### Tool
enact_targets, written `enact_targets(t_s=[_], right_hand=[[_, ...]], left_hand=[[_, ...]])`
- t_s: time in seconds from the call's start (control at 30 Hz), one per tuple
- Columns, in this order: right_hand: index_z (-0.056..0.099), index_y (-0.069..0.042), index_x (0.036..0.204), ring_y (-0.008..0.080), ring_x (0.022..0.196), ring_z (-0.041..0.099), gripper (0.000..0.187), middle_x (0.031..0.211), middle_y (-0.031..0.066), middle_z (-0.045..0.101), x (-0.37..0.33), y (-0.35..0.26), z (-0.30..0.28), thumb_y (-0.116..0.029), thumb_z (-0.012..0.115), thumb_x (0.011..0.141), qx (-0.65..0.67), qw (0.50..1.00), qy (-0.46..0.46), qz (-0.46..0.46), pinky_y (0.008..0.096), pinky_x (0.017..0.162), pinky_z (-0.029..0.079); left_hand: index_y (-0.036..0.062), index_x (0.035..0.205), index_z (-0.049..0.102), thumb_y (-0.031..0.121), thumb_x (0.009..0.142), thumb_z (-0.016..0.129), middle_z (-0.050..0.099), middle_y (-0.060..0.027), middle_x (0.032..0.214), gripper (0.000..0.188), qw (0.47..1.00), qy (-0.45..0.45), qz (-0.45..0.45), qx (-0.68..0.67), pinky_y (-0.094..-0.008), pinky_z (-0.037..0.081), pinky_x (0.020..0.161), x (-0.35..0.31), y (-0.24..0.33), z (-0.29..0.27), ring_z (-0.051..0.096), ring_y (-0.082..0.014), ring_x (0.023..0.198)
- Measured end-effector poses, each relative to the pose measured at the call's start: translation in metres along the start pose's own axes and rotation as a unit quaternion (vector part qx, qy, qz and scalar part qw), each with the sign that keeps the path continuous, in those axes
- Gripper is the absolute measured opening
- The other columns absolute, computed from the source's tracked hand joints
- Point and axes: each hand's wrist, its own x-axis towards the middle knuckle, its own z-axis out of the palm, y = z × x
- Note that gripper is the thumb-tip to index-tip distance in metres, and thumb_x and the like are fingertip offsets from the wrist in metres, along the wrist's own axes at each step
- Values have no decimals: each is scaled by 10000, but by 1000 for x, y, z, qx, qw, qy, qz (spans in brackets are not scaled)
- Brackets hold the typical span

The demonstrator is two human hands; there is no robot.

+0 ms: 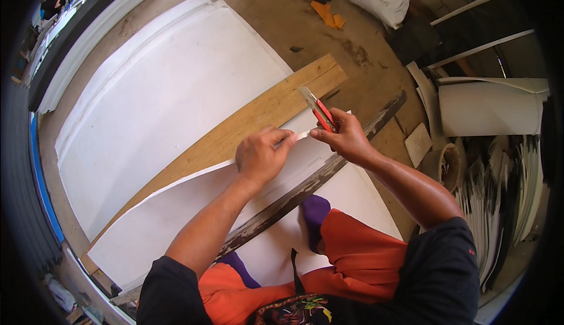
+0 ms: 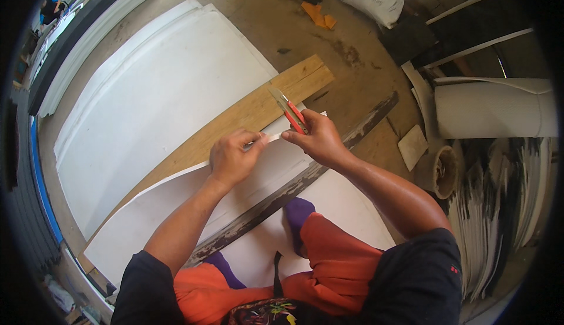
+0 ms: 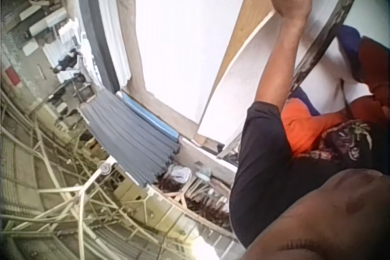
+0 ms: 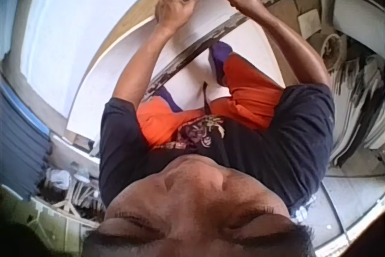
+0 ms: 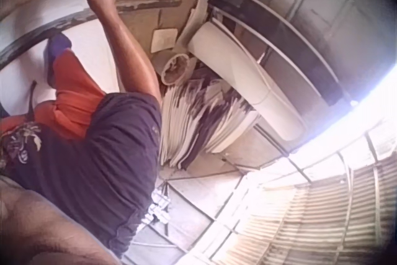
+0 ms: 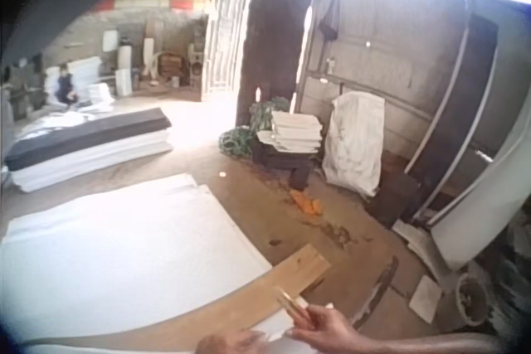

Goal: The person sits on the floor and uses a utility knife to cut a long white plastic strip into smaller pieces. They use a wooden plank as a straight edge to guide the cuts and a green plastic scraper to smooth the surface of the white sheet underneath.

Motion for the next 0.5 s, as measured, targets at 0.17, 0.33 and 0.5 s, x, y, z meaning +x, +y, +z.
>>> enact_targets(t_s=[0.17,0.33,0.5], right_hand=[[603,-42,935,96,595,543,384,709,16,566,3,13,2,-323,864,913,-20,1000,2,-21,323,545,448],[591,-30,929,139,672,549,415,726,52,566,9,5,6,-338,868,901,-15,1000,-1,21,368,632,470],[646,-11,1138,220,809,636,437,861,120,650,41,31,8,-319,846,899,-67,996,34,-43,400,763,525]], left_hand=[[106,854,804,427,986,715,671,-113,668,358,996,-11,-83,-29,-442,499,603,4,-5,-6,652,-328,609],[74,798,758,419,1001,690,679,-161,690,406,990,68,-124,19,-470,489,601,8,-53,-12,650,-361,619],[52,786,754,451,1013,678,727,-160,727,465,965,91,-237,70,-467,536,661,7,-115,-50,722,-349,704]])
